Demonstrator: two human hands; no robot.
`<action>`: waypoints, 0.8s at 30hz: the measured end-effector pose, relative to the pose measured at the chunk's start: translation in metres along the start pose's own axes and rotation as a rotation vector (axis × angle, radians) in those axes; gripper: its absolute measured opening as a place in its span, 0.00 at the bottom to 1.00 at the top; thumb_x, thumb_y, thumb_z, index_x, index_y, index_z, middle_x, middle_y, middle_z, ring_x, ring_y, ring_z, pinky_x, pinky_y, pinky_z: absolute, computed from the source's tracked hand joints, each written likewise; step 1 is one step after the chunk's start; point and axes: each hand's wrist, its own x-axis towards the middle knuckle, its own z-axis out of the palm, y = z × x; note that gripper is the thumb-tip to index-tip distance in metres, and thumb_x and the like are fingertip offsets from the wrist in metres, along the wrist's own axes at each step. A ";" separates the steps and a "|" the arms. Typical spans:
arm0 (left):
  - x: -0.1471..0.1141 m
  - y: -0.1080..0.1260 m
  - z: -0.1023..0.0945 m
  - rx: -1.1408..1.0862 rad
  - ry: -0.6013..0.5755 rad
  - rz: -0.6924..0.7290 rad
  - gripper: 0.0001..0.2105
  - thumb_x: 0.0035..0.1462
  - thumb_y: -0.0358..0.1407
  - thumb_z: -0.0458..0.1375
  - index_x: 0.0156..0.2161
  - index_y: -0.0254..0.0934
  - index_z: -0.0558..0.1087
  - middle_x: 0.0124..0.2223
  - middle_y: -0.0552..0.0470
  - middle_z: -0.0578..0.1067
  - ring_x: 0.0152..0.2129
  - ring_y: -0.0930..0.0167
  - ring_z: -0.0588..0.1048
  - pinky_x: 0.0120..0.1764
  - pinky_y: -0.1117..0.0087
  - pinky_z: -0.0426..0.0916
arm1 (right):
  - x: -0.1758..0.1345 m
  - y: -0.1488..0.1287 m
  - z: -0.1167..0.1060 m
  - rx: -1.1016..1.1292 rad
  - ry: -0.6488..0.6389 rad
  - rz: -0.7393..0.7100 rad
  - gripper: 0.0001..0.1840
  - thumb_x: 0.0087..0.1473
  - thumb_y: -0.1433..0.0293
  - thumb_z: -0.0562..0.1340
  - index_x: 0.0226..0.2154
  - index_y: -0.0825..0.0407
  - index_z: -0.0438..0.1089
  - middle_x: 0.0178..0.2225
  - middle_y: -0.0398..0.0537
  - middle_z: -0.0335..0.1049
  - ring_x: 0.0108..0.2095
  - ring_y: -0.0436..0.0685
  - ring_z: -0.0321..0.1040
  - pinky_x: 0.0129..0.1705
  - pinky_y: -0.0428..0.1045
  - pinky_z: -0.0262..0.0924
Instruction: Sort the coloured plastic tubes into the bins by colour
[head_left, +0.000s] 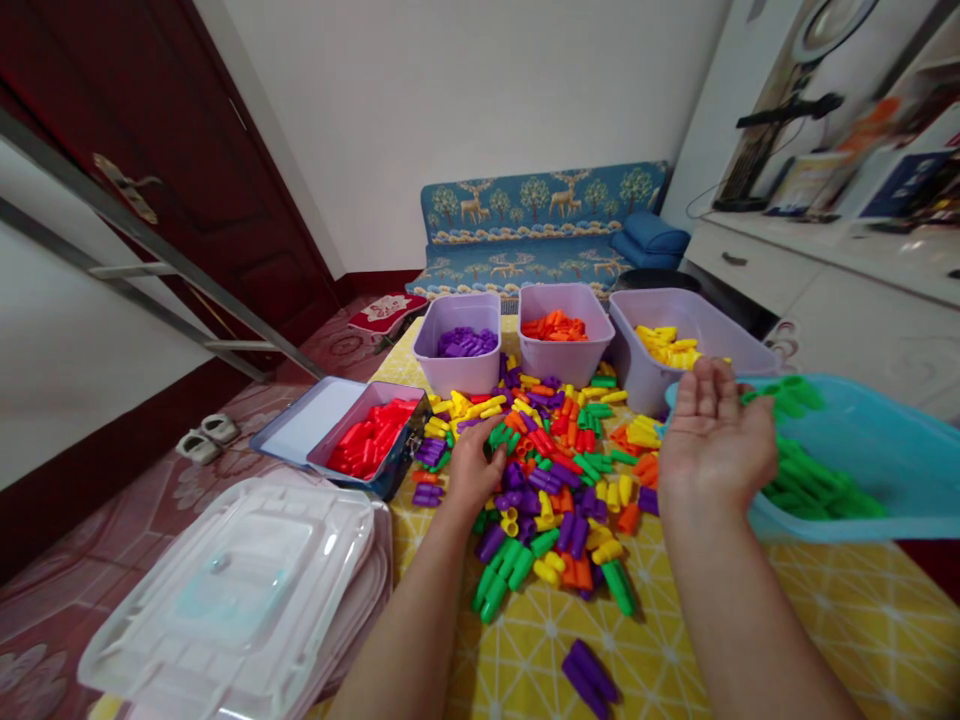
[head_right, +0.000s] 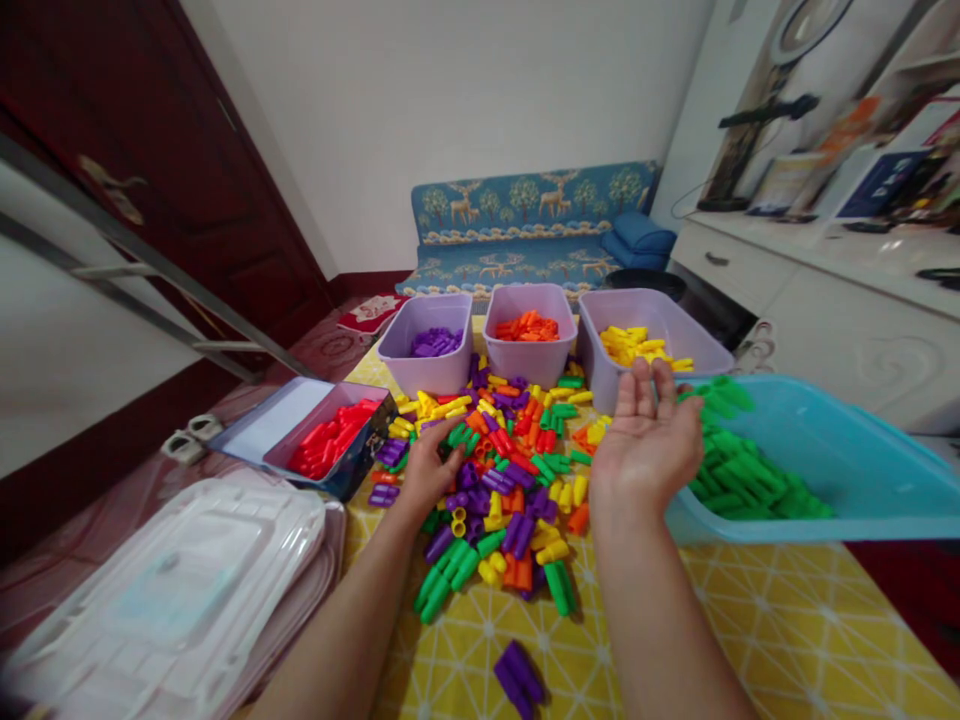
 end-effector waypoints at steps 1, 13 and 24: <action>0.000 -0.002 0.002 -0.019 0.008 -0.009 0.23 0.50 0.26 0.57 0.53 0.39 0.70 0.51 0.46 0.75 0.48 0.62 0.72 0.52 0.59 0.66 | 0.001 -0.001 -0.001 -0.004 0.019 0.023 0.12 0.62 0.65 0.48 0.33 0.52 0.62 0.43 0.50 0.71 0.42 0.50 0.74 0.48 0.50 0.67; 0.000 -0.008 0.007 -0.291 0.144 -0.139 0.21 0.53 0.30 0.58 0.54 0.38 0.69 0.49 0.44 0.75 0.44 0.63 0.75 0.42 0.63 0.73 | -0.024 0.055 -0.027 -1.148 -0.940 0.039 0.09 0.48 0.68 0.62 0.34 0.52 0.75 0.35 0.49 0.74 0.38 0.56 0.70 0.44 0.53 0.63; 0.001 0.011 -0.003 -0.188 0.078 0.162 0.18 0.57 0.31 0.56 0.54 0.42 0.69 0.58 0.45 0.68 0.56 0.64 0.65 0.58 0.57 0.60 | -0.035 0.079 -0.052 -1.649 -1.186 -0.149 0.12 0.49 0.73 0.60 0.38 0.49 0.73 0.36 0.49 0.73 0.36 0.57 0.71 0.40 0.51 0.63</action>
